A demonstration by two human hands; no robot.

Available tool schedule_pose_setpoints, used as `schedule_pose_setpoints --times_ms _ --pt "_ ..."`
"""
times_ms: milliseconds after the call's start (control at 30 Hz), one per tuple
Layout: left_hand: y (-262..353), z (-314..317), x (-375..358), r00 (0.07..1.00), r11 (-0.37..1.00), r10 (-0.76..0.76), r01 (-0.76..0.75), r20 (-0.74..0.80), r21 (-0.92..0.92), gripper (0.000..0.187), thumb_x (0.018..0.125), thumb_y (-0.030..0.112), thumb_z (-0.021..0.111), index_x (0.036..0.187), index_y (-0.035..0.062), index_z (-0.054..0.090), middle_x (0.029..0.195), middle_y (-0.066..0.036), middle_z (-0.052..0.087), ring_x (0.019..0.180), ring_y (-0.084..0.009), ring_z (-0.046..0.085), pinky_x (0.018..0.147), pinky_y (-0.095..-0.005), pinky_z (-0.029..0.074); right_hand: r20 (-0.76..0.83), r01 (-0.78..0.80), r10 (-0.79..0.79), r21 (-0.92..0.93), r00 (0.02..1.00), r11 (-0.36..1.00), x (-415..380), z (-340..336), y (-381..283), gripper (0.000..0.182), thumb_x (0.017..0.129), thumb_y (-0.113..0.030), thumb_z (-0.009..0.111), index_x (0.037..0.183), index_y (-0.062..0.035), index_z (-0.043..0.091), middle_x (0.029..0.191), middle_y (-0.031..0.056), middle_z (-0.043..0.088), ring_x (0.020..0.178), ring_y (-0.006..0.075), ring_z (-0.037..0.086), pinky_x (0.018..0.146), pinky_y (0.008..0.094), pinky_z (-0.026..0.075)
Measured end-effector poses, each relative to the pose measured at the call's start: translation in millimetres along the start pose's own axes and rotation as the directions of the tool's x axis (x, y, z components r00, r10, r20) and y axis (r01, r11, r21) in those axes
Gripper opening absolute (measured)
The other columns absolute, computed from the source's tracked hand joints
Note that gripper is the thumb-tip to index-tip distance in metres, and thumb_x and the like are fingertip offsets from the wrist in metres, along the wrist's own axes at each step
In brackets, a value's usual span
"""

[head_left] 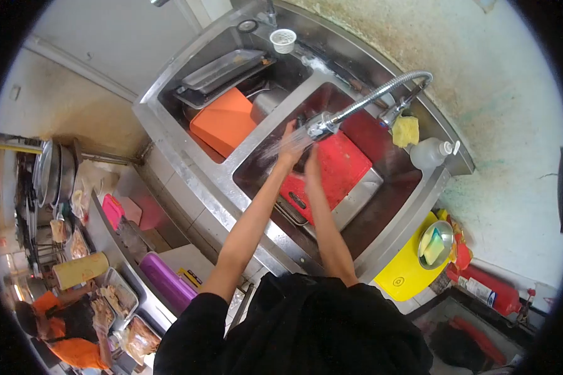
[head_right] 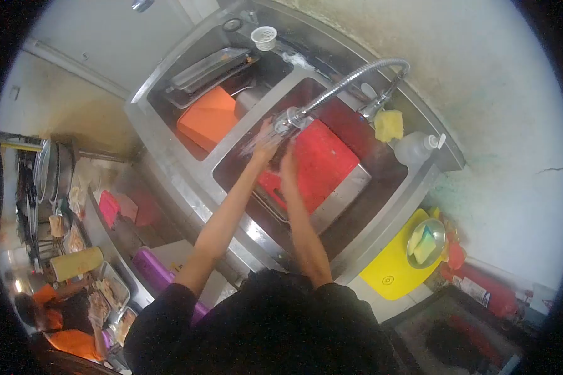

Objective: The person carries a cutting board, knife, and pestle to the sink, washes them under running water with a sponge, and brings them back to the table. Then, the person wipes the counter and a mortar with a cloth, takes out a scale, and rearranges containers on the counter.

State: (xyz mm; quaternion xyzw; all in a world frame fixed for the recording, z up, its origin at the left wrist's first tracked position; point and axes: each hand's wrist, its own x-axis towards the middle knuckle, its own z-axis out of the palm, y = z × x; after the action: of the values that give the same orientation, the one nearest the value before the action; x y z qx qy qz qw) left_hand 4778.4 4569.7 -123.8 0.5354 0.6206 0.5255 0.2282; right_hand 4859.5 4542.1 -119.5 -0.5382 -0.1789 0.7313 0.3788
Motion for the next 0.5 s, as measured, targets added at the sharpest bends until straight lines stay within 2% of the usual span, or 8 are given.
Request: schedule_pose_setpoints --times_ms 33,100,133,233,267,333,400,500 --pt "12 -3 9 0.957 0.946 -0.262 0.28 0.123 -0.163 0.059 0.082 0.051 0.045 0.114 0.0014 0.047 0.095 -0.012 0.058 0.084 -0.0174 0.054 0.073 -0.0293 0.043 -0.059 0.242 -0.257 -0.188 0.965 0.952 3 8 9 0.059 0.082 -0.041 0.043 0.114 0.0085 0.04 0.102 0.0237 0.053 0.093 0.0307 0.054 0.074 0.0405 0.046" --pt "30 -22 24 0.634 0.544 -0.627 0.772 0.453 -0.328 0.064 0.084 0.055 0.037 0.117 0.001 0.044 0.097 -0.009 0.058 0.083 -0.0193 0.054 0.074 -0.0304 0.043 -0.02 0.57 -0.699 -0.563 0.715 0.599 11 9 30 0.065 0.082 -0.042 0.044 0.117 0.0124 0.034 0.113 0.0291 0.045 0.105 0.0354 0.047 0.089 0.0416 0.038" --pt "40 -31 19 0.621 0.557 -0.605 0.777 0.498 -0.292 0.067 0.086 0.055 0.027 0.122 0.0 0.039 0.109 -0.009 0.053 0.094 -0.0209 0.051 0.081 -0.0311 0.04 0.033 0.457 -0.522 -0.534 0.852 0.711 10 9 21 0.074 0.08 -0.043 0.046 0.118 0.018 0.026 0.122 0.033 0.034 0.116 0.04 0.034 0.099 0.0393 0.024" --pt "29 -20 -8 0.85 0.722 -0.442 0.527 0.288 -0.448 0.056 0.09 0.044 0.026 0.121 0.0002 0.041 0.122 -0.012 0.043 0.113 -0.0197 0.039 0.095 -0.0299 0.028 0.03 0.581 -0.681 -0.551 0.732 0.6 36 15 24 0.076 0.077 -0.045 0.052 0.12 0.0133 0.028 0.122 0.0297 0.037 0.114 0.0374 0.038 0.095 0.0372 0.029" --pt "40 -22 -14 0.817 0.7 -0.513 0.576 0.264 -0.421 0.052 0.091 0.04 0.028 0.125 0.0013 0.037 0.126 -0.012 0.039 0.117 -0.0205 0.035 0.098 -0.0295 0.024 0.063 0.528 -0.572 -0.481 0.817 0.7 43 15 22 0.074 0.078 -0.045 0.051 0.121 0.0105 0.03 0.122 0.0273 0.038 0.113 0.0353 0.039 0.095 0.0365 0.03" --pt "7 -16 -36 0.933 0.929 -0.343 0.354 0.107 -0.108 0.051 0.091 0.038 0.031 0.127 0.0017 0.033 0.127 -0.011 0.039 0.118 -0.0219 0.035 0.099 -0.0304 0.024 0.167 0.371 -0.332 -0.346 0.928 0.862 55 12 17 0.069 0.079 -0.046 0.048 0.123 0.0051 0.032 0.122 0.0224 0.041 0.111 0.0313 0.042 0.093 0.0351 0.032" --pt "3 -10 -43 0.948 0.955 -0.296 0.295 -0.113 -0.025 0.051 0.091 0.037 0.03 0.127 0.0018 0.033 0.124 -0.011 0.041 0.115 -0.023 0.038 0.096 -0.0308 0.027 0.139 0.257 -0.287 0.199 0.948 0.946 49 19 14 0.061 0.08 -0.046 0.044 0.12 -0.0001 0.039 0.118 0.016 0.047 0.109 0.0269 0.044 0.092 0.0343 0.033" --pt "23 -1 -42 0.793 0.748 -0.575 0.409 -0.203 -0.522 0.051 0.091 0.039 0.028 0.123 0.0008 0.038 0.115 -0.011 0.049 0.104 -0.0227 0.048 0.089 -0.0304 0.035 0.059 0.128 -0.184 0.513 0.981 0.849 -4 42 -20 0.052 0.084 -0.046 0.037 0.114 -0.0045 0.046 0.109 0.007 0.053 0.103 0.0203 0.048 0.088 0.0333 0.036"
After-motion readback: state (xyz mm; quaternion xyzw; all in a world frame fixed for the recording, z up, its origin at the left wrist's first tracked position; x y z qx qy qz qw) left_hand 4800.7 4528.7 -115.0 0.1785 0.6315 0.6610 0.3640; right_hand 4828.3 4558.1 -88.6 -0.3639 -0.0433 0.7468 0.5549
